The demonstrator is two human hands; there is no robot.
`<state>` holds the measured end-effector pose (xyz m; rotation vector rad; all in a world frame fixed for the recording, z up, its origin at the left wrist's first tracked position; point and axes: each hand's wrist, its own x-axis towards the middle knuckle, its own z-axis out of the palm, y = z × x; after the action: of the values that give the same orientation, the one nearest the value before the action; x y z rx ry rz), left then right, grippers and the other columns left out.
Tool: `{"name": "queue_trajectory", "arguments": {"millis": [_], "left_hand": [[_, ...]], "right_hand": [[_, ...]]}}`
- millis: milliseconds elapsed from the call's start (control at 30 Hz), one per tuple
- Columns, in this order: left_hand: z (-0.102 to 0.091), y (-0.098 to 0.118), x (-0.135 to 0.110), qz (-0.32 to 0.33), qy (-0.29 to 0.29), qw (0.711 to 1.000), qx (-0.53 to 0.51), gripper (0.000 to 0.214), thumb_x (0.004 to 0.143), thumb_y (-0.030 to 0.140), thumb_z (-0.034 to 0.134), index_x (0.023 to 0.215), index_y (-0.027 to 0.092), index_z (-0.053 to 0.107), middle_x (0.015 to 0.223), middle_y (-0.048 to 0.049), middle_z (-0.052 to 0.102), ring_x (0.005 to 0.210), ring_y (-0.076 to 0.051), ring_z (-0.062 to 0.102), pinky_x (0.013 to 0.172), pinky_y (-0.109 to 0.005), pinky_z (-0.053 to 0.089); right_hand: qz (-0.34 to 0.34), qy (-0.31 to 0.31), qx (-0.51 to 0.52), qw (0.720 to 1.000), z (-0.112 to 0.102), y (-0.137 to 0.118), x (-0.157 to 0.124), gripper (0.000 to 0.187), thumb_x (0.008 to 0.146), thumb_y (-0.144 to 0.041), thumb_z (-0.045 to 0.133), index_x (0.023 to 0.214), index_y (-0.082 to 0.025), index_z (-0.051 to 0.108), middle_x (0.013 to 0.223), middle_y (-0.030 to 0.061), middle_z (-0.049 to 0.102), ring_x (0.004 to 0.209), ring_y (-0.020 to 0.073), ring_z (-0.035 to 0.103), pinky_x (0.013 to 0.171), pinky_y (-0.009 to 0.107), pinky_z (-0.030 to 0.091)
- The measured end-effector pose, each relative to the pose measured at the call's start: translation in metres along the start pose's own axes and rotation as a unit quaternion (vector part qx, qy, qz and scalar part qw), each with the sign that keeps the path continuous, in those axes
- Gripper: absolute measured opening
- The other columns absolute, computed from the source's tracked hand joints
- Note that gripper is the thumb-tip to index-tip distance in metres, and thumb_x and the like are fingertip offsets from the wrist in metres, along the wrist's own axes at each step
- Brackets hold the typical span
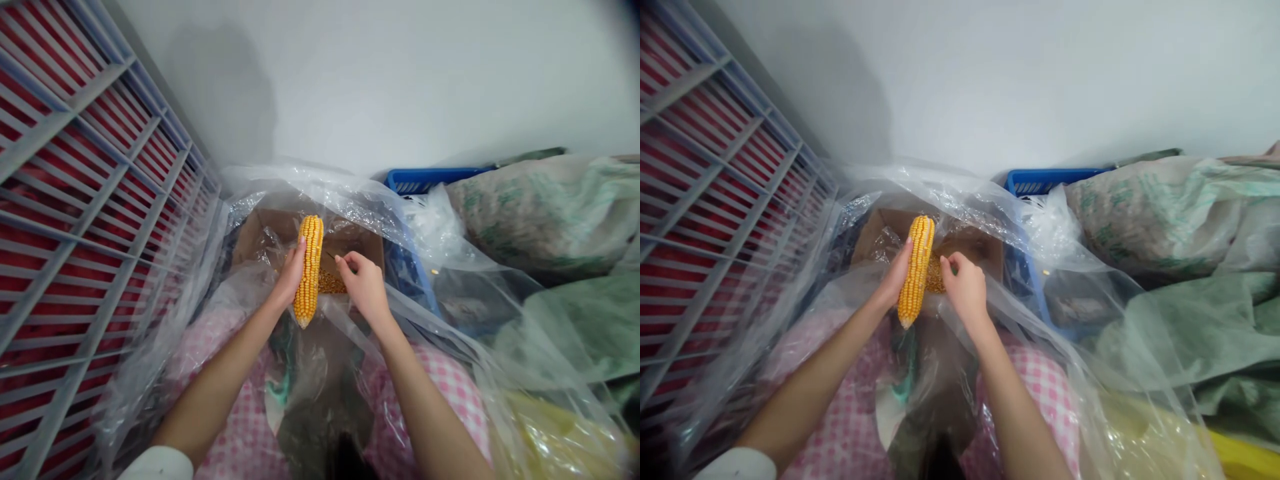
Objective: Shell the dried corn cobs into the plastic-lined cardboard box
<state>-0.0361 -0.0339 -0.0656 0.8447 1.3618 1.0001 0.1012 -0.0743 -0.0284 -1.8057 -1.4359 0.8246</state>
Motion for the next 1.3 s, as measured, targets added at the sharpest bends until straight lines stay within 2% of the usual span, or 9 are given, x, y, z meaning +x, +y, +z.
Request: {"name": "queue_trajectory", "arguments": {"millis": [133, 233, 300, 500, 700, 767, 867, 967, 1300], "left_hand": [[0.003, 0.004, -0.004, -0.062, -0.057, 0.995, -0.061, 0.053, 0.08, 0.063, 0.045, 0.106, 0.02, 0.062, 0.082, -0.0047, 0.066, 0.068, -0.017, 0.06, 0.062, -0.028, 0.046], [0.006, 0.006, -0.011, -0.128, -0.092, 0.984, -0.084, 0.054, 0.079, 0.064, 0.045, 0.104, 0.021, 0.064, 0.073, -0.0032, 0.065, 0.054, -0.014, 0.055, 0.055, -0.029, 0.046], [0.009, 0.007, -0.014, -0.136, -0.098, 0.981, -0.096, 0.05, 0.081, 0.061, 0.045, 0.104, 0.021, 0.065, 0.075, -0.0035, 0.067, 0.059, -0.015, 0.058, 0.057, -0.029, 0.048], [0.014, 0.002, -0.014, -0.134, -0.14, 0.969, -0.152, 0.046, 0.085, 0.054, 0.043, 0.102, 0.019, 0.066, 0.091, -0.0062, 0.071, 0.082, -0.02, 0.065, 0.069, -0.03, 0.051], [0.009, 0.008, -0.014, -0.119, -0.144, 0.973, -0.135, 0.05, 0.082, 0.06, 0.043, 0.103, 0.019, 0.065, 0.076, -0.0061, 0.068, 0.07, -0.02, 0.064, 0.062, -0.032, 0.051], [0.007, 0.013, -0.016, -0.148, -0.127, 0.975, -0.11, 0.056, 0.079, 0.066, 0.042, 0.1, 0.019, 0.065, 0.065, -0.0052, 0.064, 0.057, -0.019, 0.06, 0.054, -0.032, 0.047], [0.005, 0.019, -0.018, -0.176, -0.101, 0.973, -0.106, 0.056, 0.077, 0.068, 0.043, 0.093, 0.019, 0.066, 0.058, -0.0036, 0.059, 0.046, -0.016, 0.053, 0.047, -0.03, 0.041], [0.005, 0.02, -0.018, -0.167, -0.096, 0.972, -0.132, 0.05, 0.078, 0.064, 0.047, 0.09, 0.019, 0.067, 0.062, -0.003, 0.062, 0.047, -0.013, 0.052, 0.046, -0.027, 0.04], [0.008, 0.021, -0.02, -0.164, -0.116, 0.965, -0.169, 0.046, 0.085, 0.055, 0.045, 0.094, 0.015, 0.067, 0.06, -0.0012, 0.062, 0.048, -0.01, 0.054, 0.047, -0.022, 0.042]], "right_hand": [[0.026, 0.035, 0.177, 0.983, 0.005, 0.001, 0.004, 0.031, 0.078, -0.048, 0.055, 0.07, -0.019, 0.05, 0.061, -0.0042, 0.047, 0.054, 0.0093, 0.038, 0.052, 0.022, 0.028], [0.089, 0.021, 0.302, 0.949, 0.012, -0.001, 0.006, 0.034, 0.07, -0.047, 0.064, 0.07, -0.02, 0.043, 0.062, -0.0066, 0.041, 0.05, 0.0071, 0.033, 0.046, 0.021, 0.027], [0.129, 0.0, 0.35, 0.928, 0.017, -0.002, 0.007, 0.037, 0.067, -0.047, 0.066, 0.071, -0.021, 0.04, 0.062, -0.0076, 0.039, 0.048, 0.0061, 0.031, 0.042, 0.02, 0.024], [0.149, -0.035, 0.392, 0.907, 0.027, -0.003, 0.004, 0.038, 0.066, -0.046, 0.067, 0.073, -0.022, 0.038, 0.061, -0.0087, 0.038, 0.046, 0.0055, 0.034, 0.039, 0.018, 0.028], [0.124, -0.077, 0.423, 0.894, 0.021, -0.004, 0.005, 0.038, 0.076, -0.058, 0.054, 0.076, -0.022, 0.041, 0.052, -0.0105, 0.025, 0.04, 0.0058, 0.02, 0.038, 0.019, 0.019], [0.108, -0.038, 0.408, 0.906, 0.018, -0.004, 0.006, 0.035, 0.077, -0.056, 0.053, 0.076, -0.022, 0.045, 0.052, -0.01, 0.025, 0.041, 0.0063, 0.019, 0.039, 0.02, 0.017], [0.043, 0.034, 0.316, 0.947, 0.014, -0.004, 0.006, 0.024, 0.077, -0.043, 0.058, 0.076, -0.02, 0.052, 0.056, -0.0076, 0.035, 0.047, 0.0069, 0.027, 0.045, 0.021, 0.024], [-0.005, 0.036, 0.223, 0.974, 0.013, -0.004, 0.004, 0.017, 0.078, -0.035, 0.057, 0.081, -0.018, 0.059, 0.06, -0.0053, 0.044, 0.053, 0.0085, 0.035, 0.051, 0.021, 0.03], [-0.026, 0.026, 0.194, 0.98, 0.016, -0.002, 0.005, 0.027, 0.076, -0.041, 0.059, 0.084, -0.016, 0.066, 0.071, 0.0012, 0.063, 0.061, 0.0131, 0.049, 0.061, 0.025, 0.037]]}}
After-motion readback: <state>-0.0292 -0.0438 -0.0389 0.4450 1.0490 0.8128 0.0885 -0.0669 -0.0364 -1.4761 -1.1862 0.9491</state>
